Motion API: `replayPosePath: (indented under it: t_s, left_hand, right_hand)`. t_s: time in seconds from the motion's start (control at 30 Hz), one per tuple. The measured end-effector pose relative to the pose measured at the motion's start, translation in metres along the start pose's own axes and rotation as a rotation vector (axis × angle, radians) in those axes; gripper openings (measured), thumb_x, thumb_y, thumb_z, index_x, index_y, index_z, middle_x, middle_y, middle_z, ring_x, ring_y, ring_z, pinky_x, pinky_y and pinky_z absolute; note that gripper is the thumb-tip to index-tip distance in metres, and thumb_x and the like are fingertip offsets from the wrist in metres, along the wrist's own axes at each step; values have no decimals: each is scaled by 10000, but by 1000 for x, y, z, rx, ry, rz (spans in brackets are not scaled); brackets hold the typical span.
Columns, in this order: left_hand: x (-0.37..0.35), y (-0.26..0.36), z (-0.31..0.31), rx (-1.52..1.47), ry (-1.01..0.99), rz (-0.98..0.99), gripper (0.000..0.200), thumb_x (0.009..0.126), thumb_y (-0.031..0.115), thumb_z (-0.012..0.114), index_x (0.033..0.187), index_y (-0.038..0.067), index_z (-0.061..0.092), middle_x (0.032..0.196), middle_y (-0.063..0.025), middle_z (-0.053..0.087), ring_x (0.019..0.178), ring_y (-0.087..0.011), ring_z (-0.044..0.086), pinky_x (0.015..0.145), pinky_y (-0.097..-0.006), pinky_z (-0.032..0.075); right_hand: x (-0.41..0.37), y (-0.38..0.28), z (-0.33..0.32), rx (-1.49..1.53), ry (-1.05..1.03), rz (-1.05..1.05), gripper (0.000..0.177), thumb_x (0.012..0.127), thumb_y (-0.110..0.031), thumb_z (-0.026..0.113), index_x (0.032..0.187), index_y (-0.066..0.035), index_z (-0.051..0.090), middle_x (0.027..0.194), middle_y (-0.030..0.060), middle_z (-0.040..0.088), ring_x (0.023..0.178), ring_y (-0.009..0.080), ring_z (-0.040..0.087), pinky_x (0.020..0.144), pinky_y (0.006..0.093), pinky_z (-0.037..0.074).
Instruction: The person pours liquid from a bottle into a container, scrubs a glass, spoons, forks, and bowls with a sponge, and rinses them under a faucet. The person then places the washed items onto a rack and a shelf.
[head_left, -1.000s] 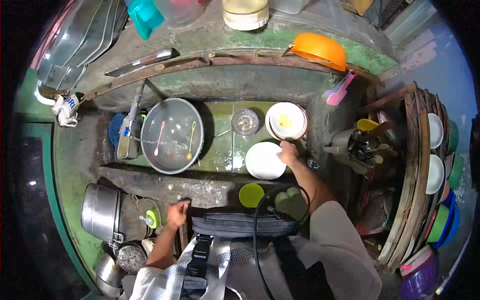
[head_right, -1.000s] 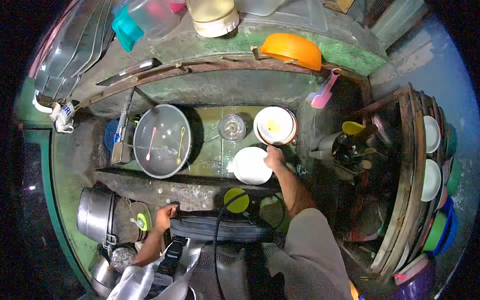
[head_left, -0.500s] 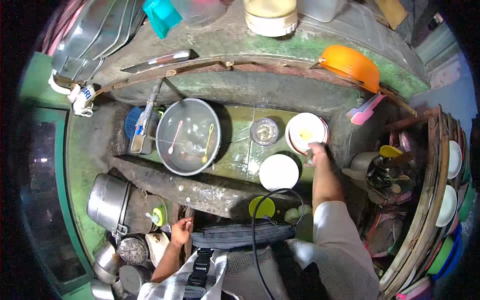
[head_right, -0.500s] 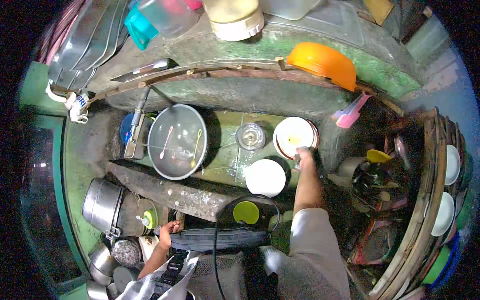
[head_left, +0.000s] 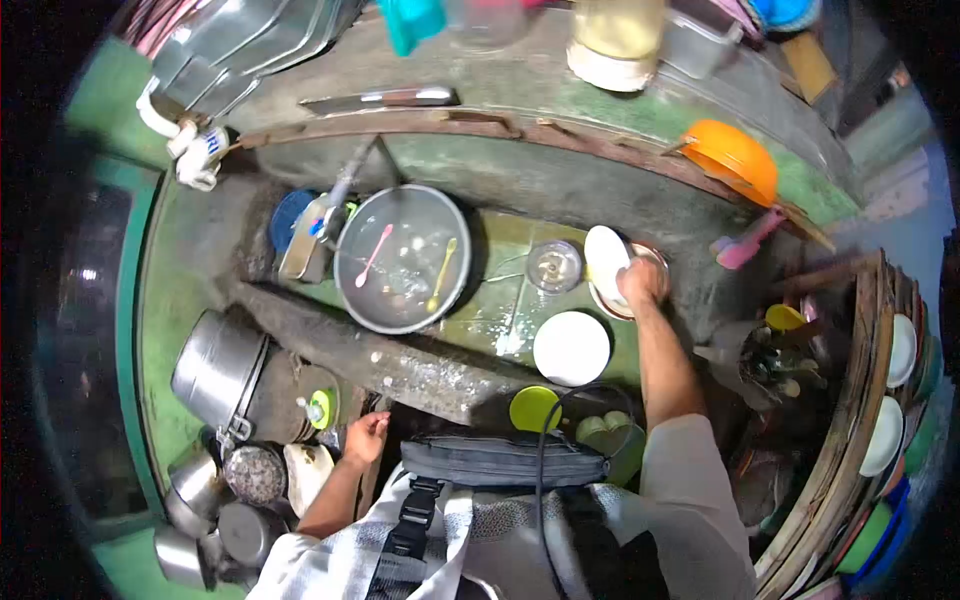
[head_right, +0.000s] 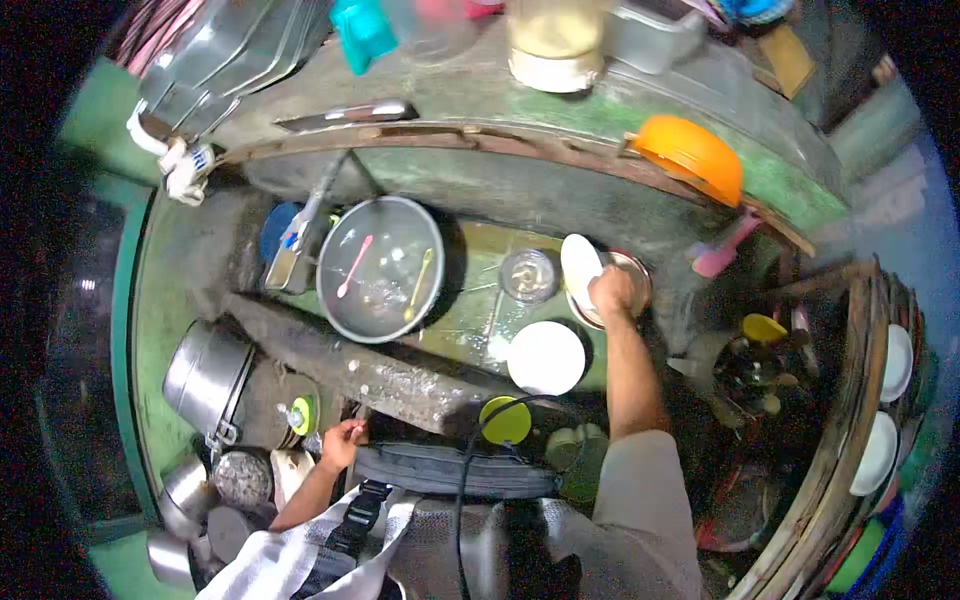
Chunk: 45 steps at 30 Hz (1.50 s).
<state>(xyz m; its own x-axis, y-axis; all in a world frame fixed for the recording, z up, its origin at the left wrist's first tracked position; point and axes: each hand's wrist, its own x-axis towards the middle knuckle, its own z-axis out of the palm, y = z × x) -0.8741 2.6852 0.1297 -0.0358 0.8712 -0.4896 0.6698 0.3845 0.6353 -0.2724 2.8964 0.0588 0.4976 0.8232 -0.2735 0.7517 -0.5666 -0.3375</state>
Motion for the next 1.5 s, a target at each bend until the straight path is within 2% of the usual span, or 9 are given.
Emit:
replayPosePath:
  t_s: [0.4, 0.63, 0.87, 1.03, 1.17, 1.27, 1.37, 1.4, 1.5]
  left_hand:
    - [94, 135, 14, -525, -33, 290, 298, 951, 149, 554, 1223, 28, 569, 1058, -96, 668, 947, -157, 627, 836, -301, 515]
    - [178, 201, 34, -1245, -785, -265, 480, 881, 85, 594, 1317, -20, 423, 1190, -156, 590, 1034, -263, 625, 895, -420, 528]
    - [252, 124, -37, -733, -92, -216, 550, 826, -37, 493, 1349, 48, 344, 1182, -155, 539, 992, -288, 615, 639, -430, 590]
    - [342, 36, -39, -311, 569, 379, 736, 703, -136, 457, 1402, 67, 346, 1237, -190, 547, 1144, -297, 534, 960, -360, 435]
    - [328, 59, -54, -468, 442, 348, 723, 720, -111, 461, 1400, 100, 332, 1121, -203, 578, 1037, -399, 575, 856, -461, 479]
    - [328, 64, -59, -1104, 98, -266, 534, 748, -28, 458, 1275, 56, 426, 1084, -180, 574, 916, -331, 628, 653, -447, 562]
    - [341, 31, -49, -571, -207, 386, 543, 722, 4, 497, 1261, 33, 436, 1068, -162, 575, 894, -309, 627, 613, -445, 554]
    - [329, 65, -55, -1151, -393, -151, 564, 702, 13, 509, 1261, 16, 432, 1057, -150, 571, 872, -306, 624, 614, -416, 548]
    - [292, 137, -52, -1035, -363, -110, 609, 674, 1, 513, 1277, 3, 421, 1076, -149, 562, 902, -297, 616, 669, -409, 545]
  right_hand:
    - [-83, -22, -74, -144, 310, -404, 233, 729, -220, 640, 762, 10, 661, 778, 208, 650, 743, 388, 635, 688, 464, 512]
    - [-158, -178, -26, 882, -492, -132, 255, 824, -196, 635, 839, 57, 661, 744, 54, 639, 672, 150, 571, 610, 356, 460]
    - [-183, -198, -25, 729, -644, -67, 321, 907, -312, 608, 923, 6, 652, 909, 85, 658, 882, 195, 598, 848, 390, 462]
    - [-239, -124, -44, 1060, -349, 331, 225, 938, -238, 577, 929, -18, 623, 901, 96, 656, 753, 181, 624, 618, 328, 552]
    - [-278, -118, -61, 1214, -283, 468, 231, 953, -239, 545, 842, -41, 587, 816, 96, 647, 602, 165, 604, 487, 332, 543]
    - [-284, -125, -67, 1282, -283, 471, 232, 958, -244, 535, 862, -37, 578, 820, 101, 645, 620, 175, 607, 497, 339, 545]
    - [-274, -126, -62, 1311, -281, 429, 234, 963, -253, 522, 868, -46, 575, 852, 111, 644, 690, 190, 612, 550, 367, 559]
    - [-269, -131, -63, 1370, -306, 411, 231, 964, -259, 519, 881, -51, 575, 868, 114, 645, 713, 193, 612, 568, 376, 561]
    - [-259, -145, -71, 1475, -319, 370, 271, 978, -318, 476, 941, -66, 572, 918, 122, 647, 742, 223, 616, 609, 415, 564]
